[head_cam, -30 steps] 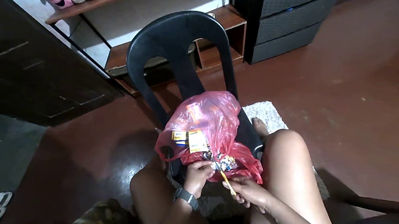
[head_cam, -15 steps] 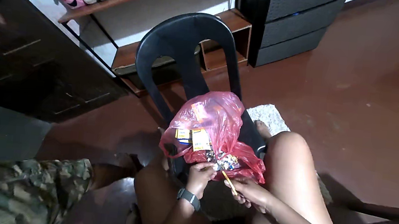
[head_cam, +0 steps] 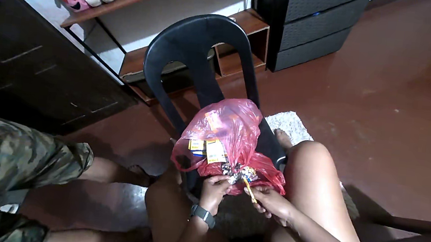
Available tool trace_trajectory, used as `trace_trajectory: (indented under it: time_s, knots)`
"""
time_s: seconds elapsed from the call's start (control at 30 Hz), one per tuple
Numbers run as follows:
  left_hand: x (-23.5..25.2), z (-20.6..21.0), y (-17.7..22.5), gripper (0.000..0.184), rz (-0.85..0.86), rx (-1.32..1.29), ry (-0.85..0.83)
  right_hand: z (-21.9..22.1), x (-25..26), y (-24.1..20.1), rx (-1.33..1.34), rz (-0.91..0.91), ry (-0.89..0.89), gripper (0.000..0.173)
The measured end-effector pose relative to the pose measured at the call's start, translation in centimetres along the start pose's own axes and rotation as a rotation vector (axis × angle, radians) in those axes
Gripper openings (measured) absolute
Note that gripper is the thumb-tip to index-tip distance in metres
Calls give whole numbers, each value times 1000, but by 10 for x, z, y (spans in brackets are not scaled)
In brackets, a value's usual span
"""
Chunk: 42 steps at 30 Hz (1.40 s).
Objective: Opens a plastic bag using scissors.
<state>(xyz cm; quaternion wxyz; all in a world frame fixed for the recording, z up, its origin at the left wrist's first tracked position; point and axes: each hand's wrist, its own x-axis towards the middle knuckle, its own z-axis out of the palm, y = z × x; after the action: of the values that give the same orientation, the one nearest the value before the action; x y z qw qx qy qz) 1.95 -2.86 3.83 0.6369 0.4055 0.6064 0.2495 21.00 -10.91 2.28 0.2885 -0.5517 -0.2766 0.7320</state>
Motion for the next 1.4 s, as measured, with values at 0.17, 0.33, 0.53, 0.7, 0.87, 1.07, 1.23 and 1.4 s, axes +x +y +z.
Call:
trace_trajectory:
  time_s: [0.17,0.33,0.53,0.7,0.87,1.07,1.23,1.4]
  knots:
    - [2,-3,4,21,36,-53,46,5,-9,-3,-112,41,-101,40]
    - [5,-1,2,20,101,28,75,6,-9,-4,-185,43,-109,41]
    - [3,4,0,19,153,84,96,6,-6,0,-272,32,-144,41]
    - [4,4,-3,18,167,108,78,6,-5,-3,-258,40,-125,41]
    - [4,4,-5,17,187,98,76,6,-3,-1,-240,35,-126,40]
    - [5,3,-6,19,141,33,96,4,-2,2,-181,21,-156,30]
    - [3,4,-4,23,71,-64,68,7,-4,-1,-221,12,-118,31]
    - [0,6,-1,22,30,-110,51,6,-5,-3,-183,21,-116,33]
